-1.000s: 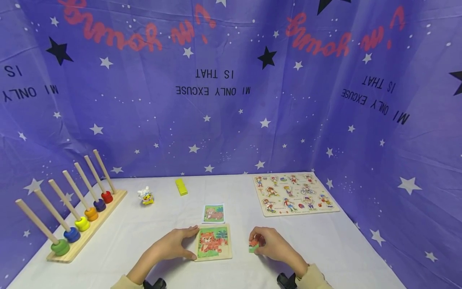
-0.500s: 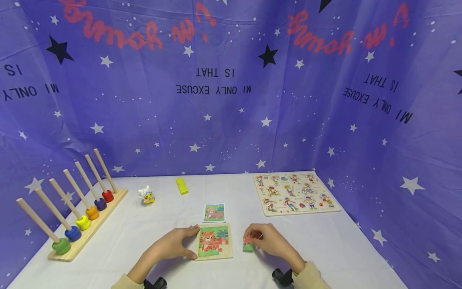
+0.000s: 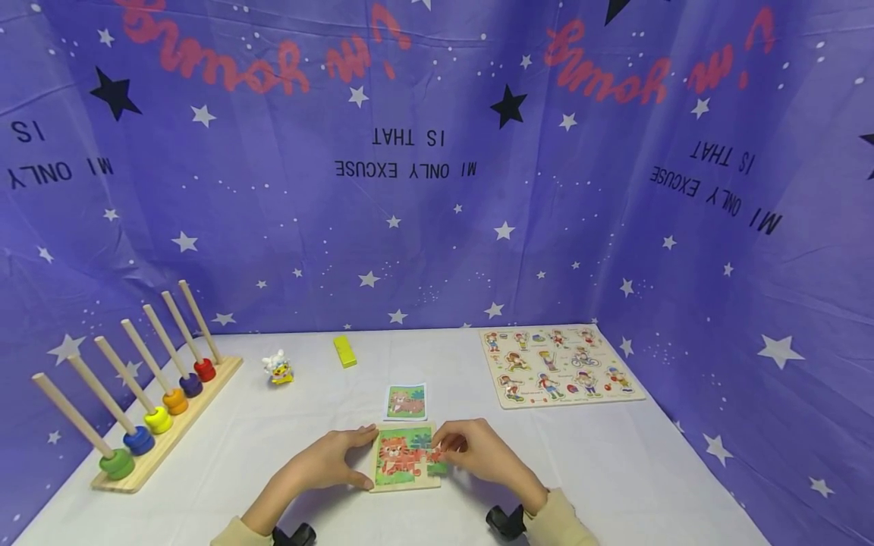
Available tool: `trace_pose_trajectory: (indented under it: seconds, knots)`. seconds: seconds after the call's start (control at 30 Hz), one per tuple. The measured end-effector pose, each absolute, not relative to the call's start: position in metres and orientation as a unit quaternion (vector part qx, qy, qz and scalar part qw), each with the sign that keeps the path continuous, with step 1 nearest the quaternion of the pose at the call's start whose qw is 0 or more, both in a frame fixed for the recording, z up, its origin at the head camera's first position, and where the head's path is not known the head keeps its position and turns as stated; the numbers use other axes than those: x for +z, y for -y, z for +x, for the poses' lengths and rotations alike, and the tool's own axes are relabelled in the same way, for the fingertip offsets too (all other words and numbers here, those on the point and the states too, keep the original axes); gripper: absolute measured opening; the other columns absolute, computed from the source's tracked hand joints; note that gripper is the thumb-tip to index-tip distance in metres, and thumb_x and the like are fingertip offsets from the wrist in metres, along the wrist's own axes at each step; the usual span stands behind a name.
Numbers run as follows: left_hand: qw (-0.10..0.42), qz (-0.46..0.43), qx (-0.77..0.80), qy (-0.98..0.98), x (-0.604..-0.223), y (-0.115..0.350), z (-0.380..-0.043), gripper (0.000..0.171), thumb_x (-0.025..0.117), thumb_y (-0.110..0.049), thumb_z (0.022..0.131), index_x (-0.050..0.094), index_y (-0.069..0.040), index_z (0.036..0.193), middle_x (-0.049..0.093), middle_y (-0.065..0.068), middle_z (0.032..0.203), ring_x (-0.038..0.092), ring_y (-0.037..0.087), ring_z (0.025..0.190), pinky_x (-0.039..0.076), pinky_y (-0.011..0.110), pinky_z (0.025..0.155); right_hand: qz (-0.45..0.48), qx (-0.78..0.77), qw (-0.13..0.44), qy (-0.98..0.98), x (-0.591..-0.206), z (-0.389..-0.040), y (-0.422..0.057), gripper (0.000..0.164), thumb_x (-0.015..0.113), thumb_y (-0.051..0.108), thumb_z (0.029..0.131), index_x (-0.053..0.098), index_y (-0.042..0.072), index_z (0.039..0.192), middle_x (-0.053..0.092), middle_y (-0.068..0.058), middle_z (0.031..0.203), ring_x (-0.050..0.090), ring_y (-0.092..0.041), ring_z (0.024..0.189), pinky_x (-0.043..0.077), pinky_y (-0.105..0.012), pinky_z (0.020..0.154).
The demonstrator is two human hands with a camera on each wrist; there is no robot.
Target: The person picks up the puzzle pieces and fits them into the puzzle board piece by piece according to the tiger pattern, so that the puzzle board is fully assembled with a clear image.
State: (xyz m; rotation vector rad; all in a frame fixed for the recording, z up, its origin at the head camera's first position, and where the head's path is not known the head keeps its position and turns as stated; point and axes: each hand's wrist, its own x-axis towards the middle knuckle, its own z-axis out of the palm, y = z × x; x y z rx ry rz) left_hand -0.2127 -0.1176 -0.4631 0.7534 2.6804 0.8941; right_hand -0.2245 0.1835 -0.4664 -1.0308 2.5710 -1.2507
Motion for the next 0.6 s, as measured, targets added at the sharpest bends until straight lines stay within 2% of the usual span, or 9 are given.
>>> trace_pose_trajectory:
  seconds: [0.17,0.6]
  knots:
    - [0.111,0.255,0.304,-0.911,-0.463,0.118,-0.212,0.085,0.085,-0.035,0.068,0.051,0.004,0.135,0.046,0.019,0.143,0.042,0.041,0.131,0.032,0.056,0.108,-0.346,-0.415,0.066,-0.839,-0.468,-0.225,-0.177,0.016,0.072,0.007,0.085,0.071,0.014,0.1,0.069,0.004,0.086,0.063,-0.006,0.076,0.054,-0.024,0.065]
    - [0.111,0.259,0.308,-0.909,-0.463,0.119,-0.213,0.085,0.085,-0.033,0.067,0.051,0.004,0.135,0.046,0.02,0.143,0.042,0.041,0.131,0.032,0.056,0.107,-0.355,-0.407,0.08,-0.838,-0.473,-0.226,-0.162,0.016,0.073,0.007,0.084,0.072,0.013,0.099,0.069,0.006,0.085,0.061,-0.003,0.074,0.054,-0.022,0.065]
